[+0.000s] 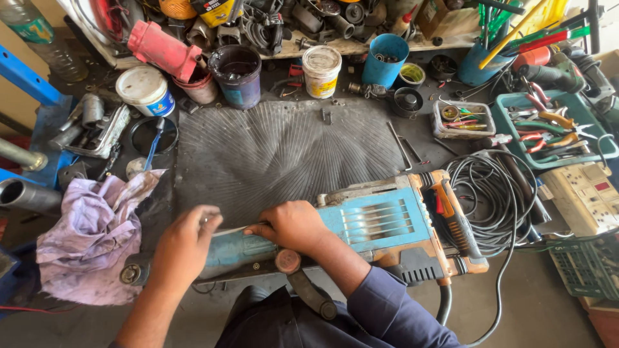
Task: The person uses an L-shaped hex key to repeatedly turn a fastener on the side of a blue demolition hammer lying on a cluttered workbench, steadying the tool with the other hand and repositioning the key several times while working along the machine's body.
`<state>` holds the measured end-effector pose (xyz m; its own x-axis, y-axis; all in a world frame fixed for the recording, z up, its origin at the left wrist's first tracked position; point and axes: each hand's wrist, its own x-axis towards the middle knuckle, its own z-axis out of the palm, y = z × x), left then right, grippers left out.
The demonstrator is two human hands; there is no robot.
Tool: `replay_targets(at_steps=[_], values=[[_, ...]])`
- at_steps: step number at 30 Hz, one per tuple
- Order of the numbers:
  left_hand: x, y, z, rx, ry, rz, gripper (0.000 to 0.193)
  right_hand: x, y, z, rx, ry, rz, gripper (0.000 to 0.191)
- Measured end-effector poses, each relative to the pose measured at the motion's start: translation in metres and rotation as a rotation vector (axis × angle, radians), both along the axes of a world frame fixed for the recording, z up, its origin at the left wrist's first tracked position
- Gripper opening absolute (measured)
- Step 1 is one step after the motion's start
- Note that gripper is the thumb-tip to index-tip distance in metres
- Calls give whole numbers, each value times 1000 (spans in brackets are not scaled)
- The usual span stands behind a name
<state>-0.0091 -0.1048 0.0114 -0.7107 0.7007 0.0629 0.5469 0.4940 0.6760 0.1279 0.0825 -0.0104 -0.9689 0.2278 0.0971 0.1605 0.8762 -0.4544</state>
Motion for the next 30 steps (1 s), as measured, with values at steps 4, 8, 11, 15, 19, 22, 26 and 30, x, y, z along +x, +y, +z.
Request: replay_targets(at_steps=[4, 8, 11, 15, 19, 22, 26, 30], values=[[1, -18, 10, 137, 201, -234, 52, 2, -1, -2, -49, 71, -13, 53], [-5, -27, 13, 217, 488, -316, 46, 2, 1, 0, -39, 15, 1, 54], [-4, -23, 7, 204, 432, -261, 29, 2, 1, 3, -38, -12, 1, 54], [11, -14, -5, 109, 15, 27, 26, 4, 0, 9, -88, 121, 26, 47], [13, -11, -14, 116, -266, 81, 47, 5, 1, 21, -248, 150, 29, 36], [7, -10, -22, 133, -695, 176, 35, 7, -1, 37, -319, 142, 79, 29], [1, -13, -38, 76, -654, 136, 20, 10, -31, 51, -110, 170, 120, 32], [0, -17, -53, 127, -702, 98, 13, -2, -64, 48, 29, 197, -6, 24]])
